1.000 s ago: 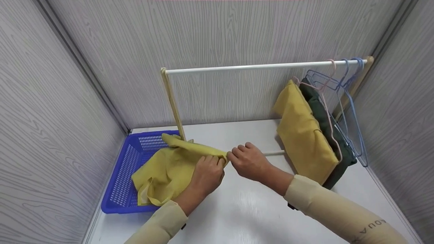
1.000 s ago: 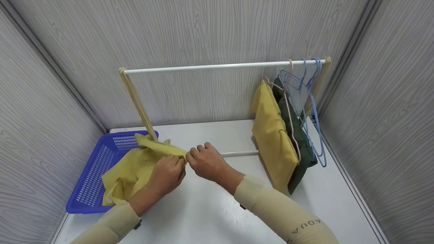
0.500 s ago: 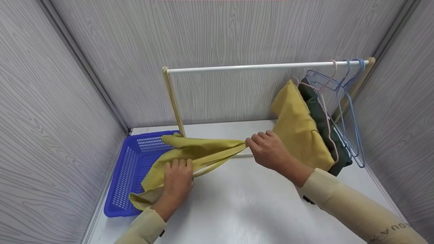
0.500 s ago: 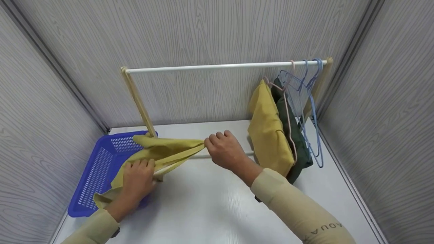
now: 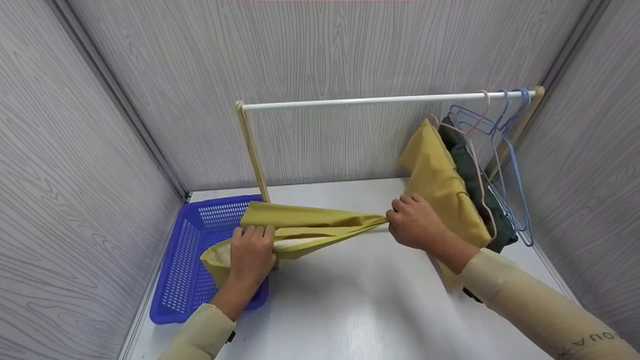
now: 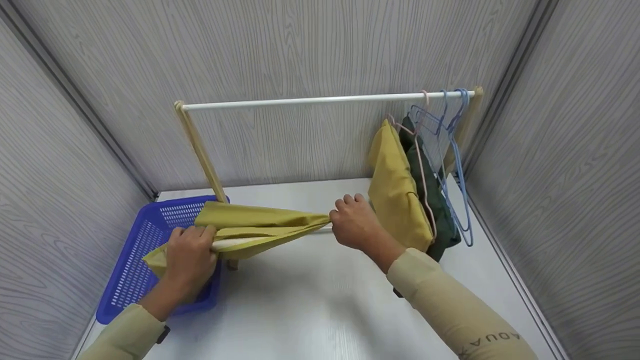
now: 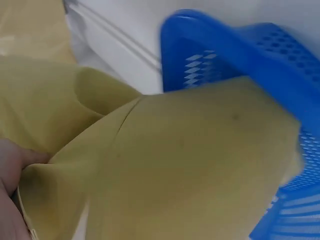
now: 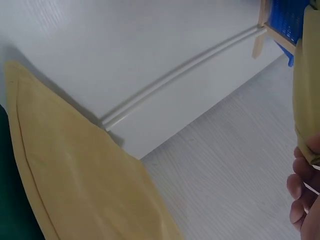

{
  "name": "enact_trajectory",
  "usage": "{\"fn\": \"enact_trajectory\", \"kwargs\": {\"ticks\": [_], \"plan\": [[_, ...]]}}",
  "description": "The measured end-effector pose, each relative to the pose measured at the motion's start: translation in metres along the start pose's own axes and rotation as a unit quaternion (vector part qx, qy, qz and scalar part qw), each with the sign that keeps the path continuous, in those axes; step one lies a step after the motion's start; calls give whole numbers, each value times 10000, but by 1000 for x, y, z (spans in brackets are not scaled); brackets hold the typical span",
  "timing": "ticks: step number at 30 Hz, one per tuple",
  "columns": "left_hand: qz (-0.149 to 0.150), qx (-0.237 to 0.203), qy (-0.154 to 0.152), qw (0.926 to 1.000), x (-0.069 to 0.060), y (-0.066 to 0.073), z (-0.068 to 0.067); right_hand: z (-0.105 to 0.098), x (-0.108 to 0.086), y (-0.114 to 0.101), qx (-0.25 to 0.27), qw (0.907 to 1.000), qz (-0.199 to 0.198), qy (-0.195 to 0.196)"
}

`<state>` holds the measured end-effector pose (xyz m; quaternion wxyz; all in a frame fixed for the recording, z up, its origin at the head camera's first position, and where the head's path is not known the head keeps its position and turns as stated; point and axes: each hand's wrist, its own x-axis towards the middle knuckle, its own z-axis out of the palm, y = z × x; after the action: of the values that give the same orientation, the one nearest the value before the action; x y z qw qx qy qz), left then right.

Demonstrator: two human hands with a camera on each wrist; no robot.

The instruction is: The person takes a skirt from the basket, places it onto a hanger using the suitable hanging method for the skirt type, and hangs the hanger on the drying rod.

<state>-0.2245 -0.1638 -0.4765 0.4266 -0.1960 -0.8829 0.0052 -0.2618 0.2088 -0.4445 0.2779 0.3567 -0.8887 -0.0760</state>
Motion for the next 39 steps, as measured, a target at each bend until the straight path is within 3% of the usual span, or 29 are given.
{"fn": "enact_trajectory", "kwargs": {"ticks": [7, 11, 14, 17, 21, 29, 33, 39], "plan": [[490, -373, 395, 9973, 27, 36, 3, 6, -5, -15, 55, 9929, 187, -1169], [683, -453, 404, 9958, 39, 58, 11, 4, 3, -35, 667, 9793, 249, -1895], [795, -402, 264, 9957, 47, 73, 12, 2, 10, -53, 1215, 9697, 298, -2098], [877, -325, 96, 9956, 52, 86, 11, -1, 15, -68, 1548, 9670, 319, -2001], [947, -269, -4, 9951, 53, 91, 11, -1, 19, -81, 1654, 9695, 415, -1763], [1100, -464, 118, 9928, 49, 92, 12, 4, 18, -90, 1066, 9856, 540, -1192], [1219, -510, 151, 9911, 47, 91, 13, 7, 15, -88, 828, 9932, 439, -690], [1190, -573, -72, 9912, 41, 82, 13, 9, 11, -74, 482, 9987, 180, -20]]}}
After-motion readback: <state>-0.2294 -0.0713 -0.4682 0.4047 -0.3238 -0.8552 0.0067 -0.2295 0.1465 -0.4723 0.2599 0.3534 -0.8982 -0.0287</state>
